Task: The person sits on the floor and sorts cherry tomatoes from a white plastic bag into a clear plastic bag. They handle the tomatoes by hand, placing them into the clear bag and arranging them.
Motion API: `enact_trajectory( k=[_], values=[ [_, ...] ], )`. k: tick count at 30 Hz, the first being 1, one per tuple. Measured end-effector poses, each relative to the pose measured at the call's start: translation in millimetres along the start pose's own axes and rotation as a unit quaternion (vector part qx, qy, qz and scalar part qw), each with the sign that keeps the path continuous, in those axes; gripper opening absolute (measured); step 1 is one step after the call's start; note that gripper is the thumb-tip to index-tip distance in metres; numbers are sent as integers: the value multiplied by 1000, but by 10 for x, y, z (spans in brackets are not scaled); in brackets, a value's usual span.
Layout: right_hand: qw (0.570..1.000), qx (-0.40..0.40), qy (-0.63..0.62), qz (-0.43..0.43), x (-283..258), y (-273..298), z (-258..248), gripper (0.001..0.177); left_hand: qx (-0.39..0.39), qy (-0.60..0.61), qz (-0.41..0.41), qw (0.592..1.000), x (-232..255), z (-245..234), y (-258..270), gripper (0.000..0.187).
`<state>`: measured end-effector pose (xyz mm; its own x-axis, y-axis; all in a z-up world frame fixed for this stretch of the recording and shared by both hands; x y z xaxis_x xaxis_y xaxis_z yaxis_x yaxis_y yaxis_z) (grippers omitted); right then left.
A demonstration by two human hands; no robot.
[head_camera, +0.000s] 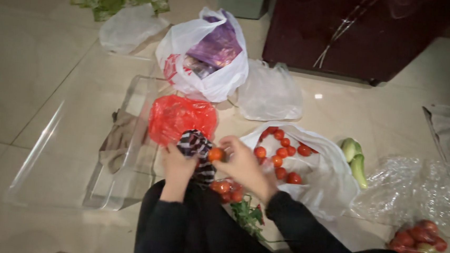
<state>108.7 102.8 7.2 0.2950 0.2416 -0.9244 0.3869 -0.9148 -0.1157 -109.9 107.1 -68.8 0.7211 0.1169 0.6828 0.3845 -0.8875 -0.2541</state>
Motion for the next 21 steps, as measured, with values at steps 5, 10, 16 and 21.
enact_trajectory(
  k=[5,10,16,21],
  values=[
    [986,-32,152,64,328,-298,674,44,-193,-17,-184,964,-652,613,-291,51],
    [986,-11,125,109,902,-549,1264,28,-159,-54,-237,957,-733,510,-310,42],
    [969,132,204,44,1152,-564,1220,25,-79,-108,-120,984,-256,157,-209,49],
    [976,153,137,77,760,-389,774,24,-11,-63,56,996,564,-106,-74,48]
  ],
)
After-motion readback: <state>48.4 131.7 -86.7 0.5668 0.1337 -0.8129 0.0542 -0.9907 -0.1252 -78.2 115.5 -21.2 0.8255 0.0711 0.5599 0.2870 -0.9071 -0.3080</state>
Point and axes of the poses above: each hand's wrist, its own y-axis away from the middle knuckle, its own z-axis out of the palm, x = y × z, the point moved 5 cm from there along -y, towards the middle knuckle, and after that the axes turned 7 degrees about -x, right-handed, at the moved point
